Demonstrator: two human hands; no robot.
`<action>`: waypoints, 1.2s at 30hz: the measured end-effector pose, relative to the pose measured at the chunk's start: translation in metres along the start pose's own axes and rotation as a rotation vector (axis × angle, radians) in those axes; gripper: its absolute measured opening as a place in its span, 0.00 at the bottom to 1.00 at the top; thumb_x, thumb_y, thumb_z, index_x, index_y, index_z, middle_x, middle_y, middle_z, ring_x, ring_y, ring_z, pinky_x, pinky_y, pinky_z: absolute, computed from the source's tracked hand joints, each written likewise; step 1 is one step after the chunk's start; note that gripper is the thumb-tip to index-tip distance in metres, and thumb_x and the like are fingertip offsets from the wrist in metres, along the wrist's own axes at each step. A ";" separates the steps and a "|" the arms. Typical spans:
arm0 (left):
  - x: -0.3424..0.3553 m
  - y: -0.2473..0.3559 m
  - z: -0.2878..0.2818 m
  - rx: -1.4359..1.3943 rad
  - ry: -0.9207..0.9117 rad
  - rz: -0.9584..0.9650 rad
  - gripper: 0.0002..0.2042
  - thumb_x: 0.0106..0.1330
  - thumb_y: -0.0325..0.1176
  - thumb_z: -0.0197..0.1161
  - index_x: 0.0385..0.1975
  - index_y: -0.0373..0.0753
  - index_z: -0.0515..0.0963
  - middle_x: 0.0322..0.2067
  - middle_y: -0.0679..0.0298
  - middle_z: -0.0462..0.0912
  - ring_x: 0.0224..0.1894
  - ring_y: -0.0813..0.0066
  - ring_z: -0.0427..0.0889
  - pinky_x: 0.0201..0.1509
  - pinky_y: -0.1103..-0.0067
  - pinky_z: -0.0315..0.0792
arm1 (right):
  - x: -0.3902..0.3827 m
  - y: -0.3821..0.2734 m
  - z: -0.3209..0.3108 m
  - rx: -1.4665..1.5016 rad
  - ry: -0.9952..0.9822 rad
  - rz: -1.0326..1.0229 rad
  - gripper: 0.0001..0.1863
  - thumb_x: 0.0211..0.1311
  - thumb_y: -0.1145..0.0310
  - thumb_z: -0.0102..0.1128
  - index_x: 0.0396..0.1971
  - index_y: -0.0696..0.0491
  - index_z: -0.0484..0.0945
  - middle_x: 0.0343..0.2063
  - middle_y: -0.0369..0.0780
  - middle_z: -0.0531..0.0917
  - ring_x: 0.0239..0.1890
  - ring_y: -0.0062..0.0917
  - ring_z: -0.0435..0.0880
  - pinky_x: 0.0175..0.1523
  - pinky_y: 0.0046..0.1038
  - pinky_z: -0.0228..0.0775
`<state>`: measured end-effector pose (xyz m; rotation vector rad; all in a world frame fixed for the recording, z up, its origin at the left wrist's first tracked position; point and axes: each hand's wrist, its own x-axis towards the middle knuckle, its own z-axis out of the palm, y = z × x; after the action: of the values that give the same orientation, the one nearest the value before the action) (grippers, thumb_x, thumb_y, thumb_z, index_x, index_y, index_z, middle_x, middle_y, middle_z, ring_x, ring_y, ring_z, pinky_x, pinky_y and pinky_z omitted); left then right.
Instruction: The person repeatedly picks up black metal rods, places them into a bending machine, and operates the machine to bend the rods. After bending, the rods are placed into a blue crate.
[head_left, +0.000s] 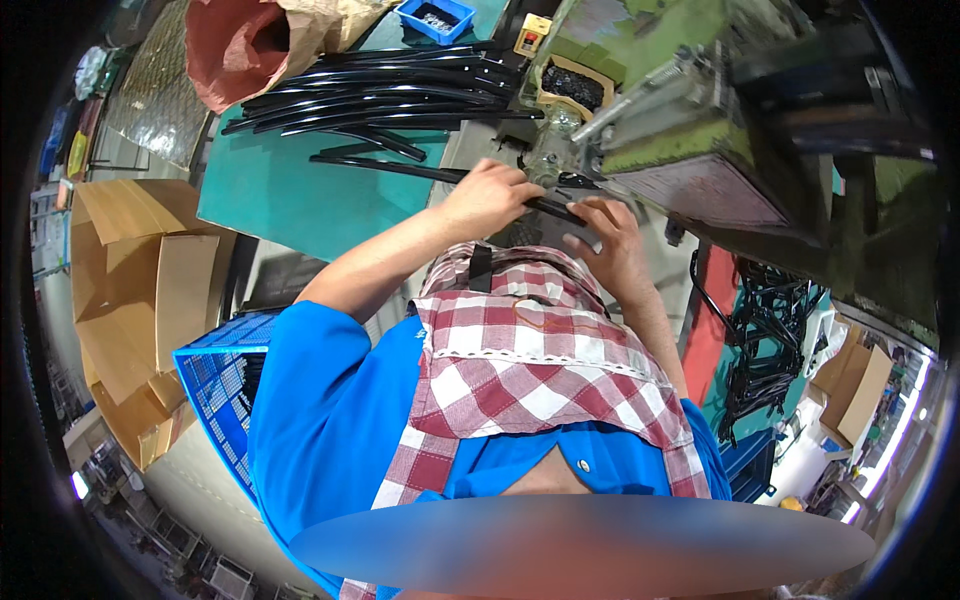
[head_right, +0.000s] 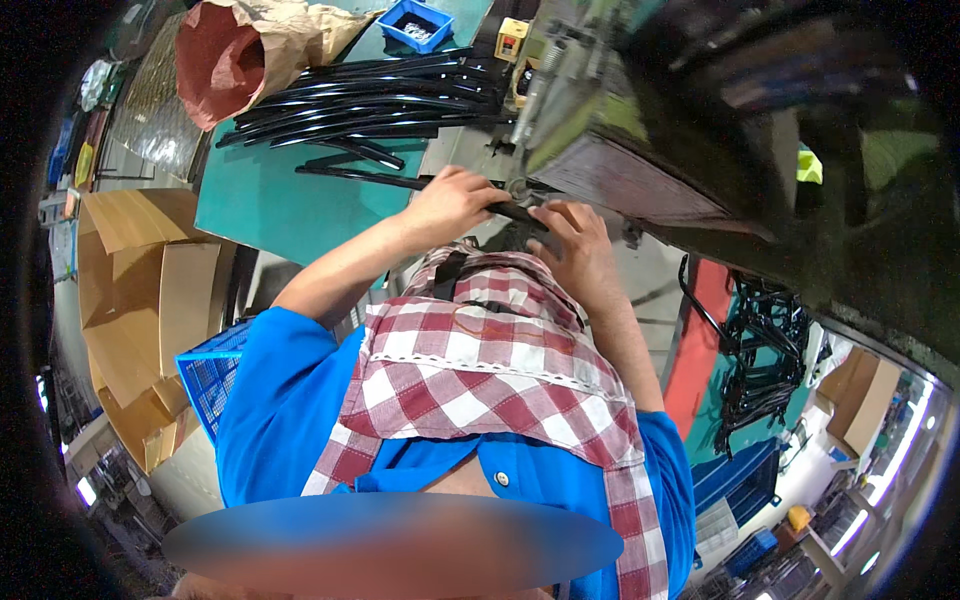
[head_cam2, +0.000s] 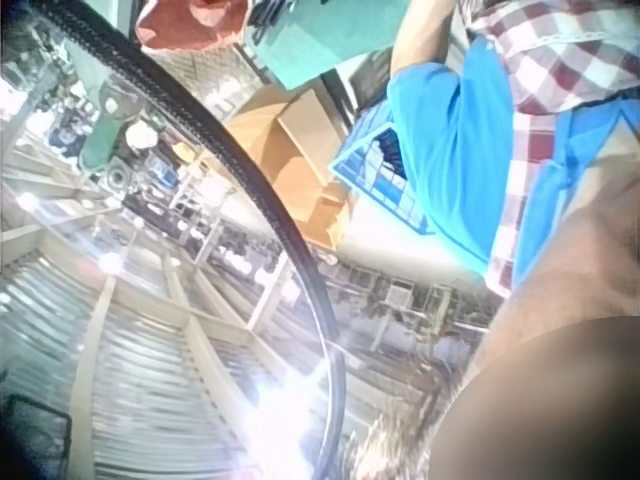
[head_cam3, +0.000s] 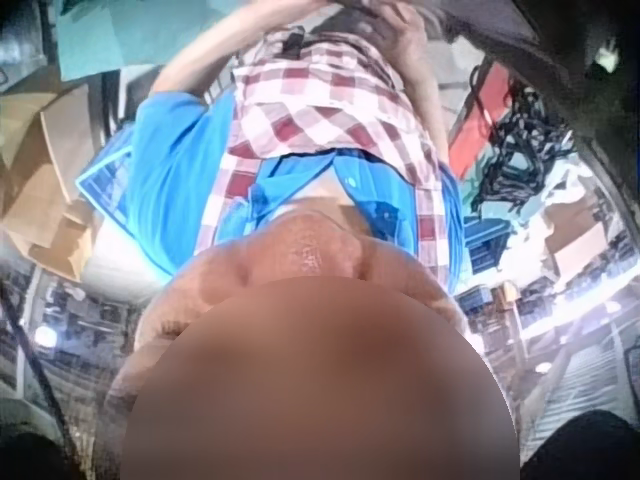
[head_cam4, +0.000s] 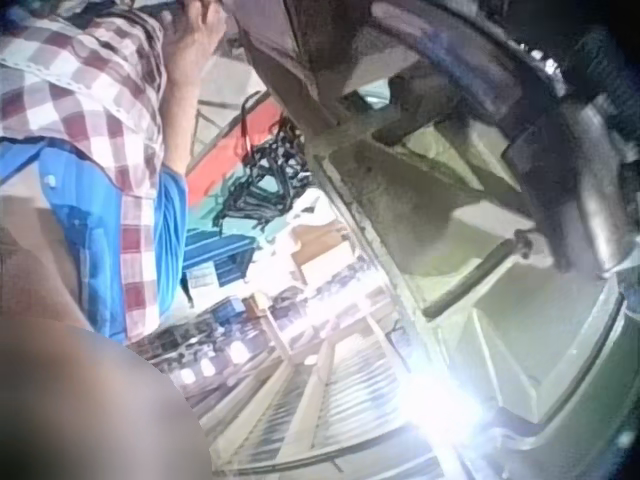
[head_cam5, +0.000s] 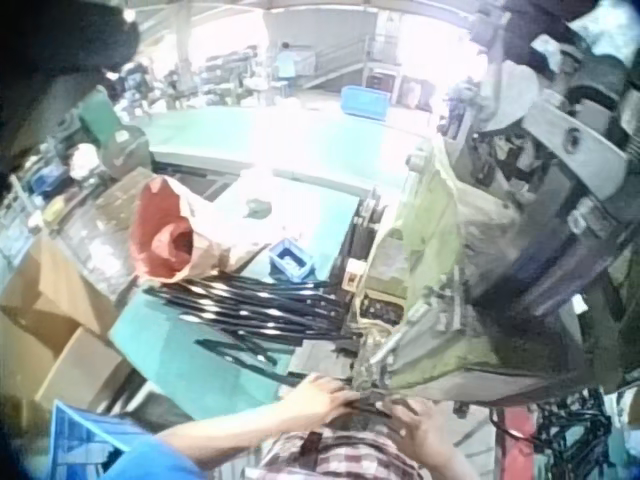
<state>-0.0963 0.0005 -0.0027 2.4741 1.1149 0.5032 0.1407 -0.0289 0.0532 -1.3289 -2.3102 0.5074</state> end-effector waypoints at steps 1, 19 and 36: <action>0.005 0.004 0.004 -0.029 -0.031 0.026 0.15 0.57 0.36 0.62 0.44 0.42 0.78 0.33 0.64 0.79 0.42 0.66 0.78 0.51 0.69 0.64 | -0.003 0.004 0.001 -0.019 -0.033 0.025 0.20 0.44 0.72 0.70 0.41 0.52 0.79 0.39 0.41 0.80 0.45 0.35 0.78 0.49 0.34 0.70; 0.037 -0.050 -0.045 -0.774 -0.388 -0.251 0.11 0.63 0.36 0.63 0.39 0.35 0.78 0.28 0.56 0.82 0.31 0.65 0.81 0.36 0.74 0.72 | -0.049 0.081 -0.034 0.678 0.519 0.410 0.09 0.62 0.74 0.59 0.40 0.64 0.77 0.33 0.38 0.83 0.37 0.20 0.79 0.43 0.20 0.69; 0.079 -0.061 -0.028 -0.728 -0.415 -0.320 0.07 0.57 0.27 0.65 0.33 0.33 0.80 0.26 0.60 0.83 0.30 0.74 0.79 0.33 0.77 0.75 | -0.040 0.145 -0.012 0.644 0.648 0.368 0.20 0.63 0.65 0.58 0.52 0.59 0.69 0.49 0.38 0.75 0.48 0.25 0.73 0.53 0.28 0.66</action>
<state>-0.0988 0.1040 0.0051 1.6331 0.9146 0.2210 0.2688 0.0065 -0.0172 -1.3190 -1.2387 0.7224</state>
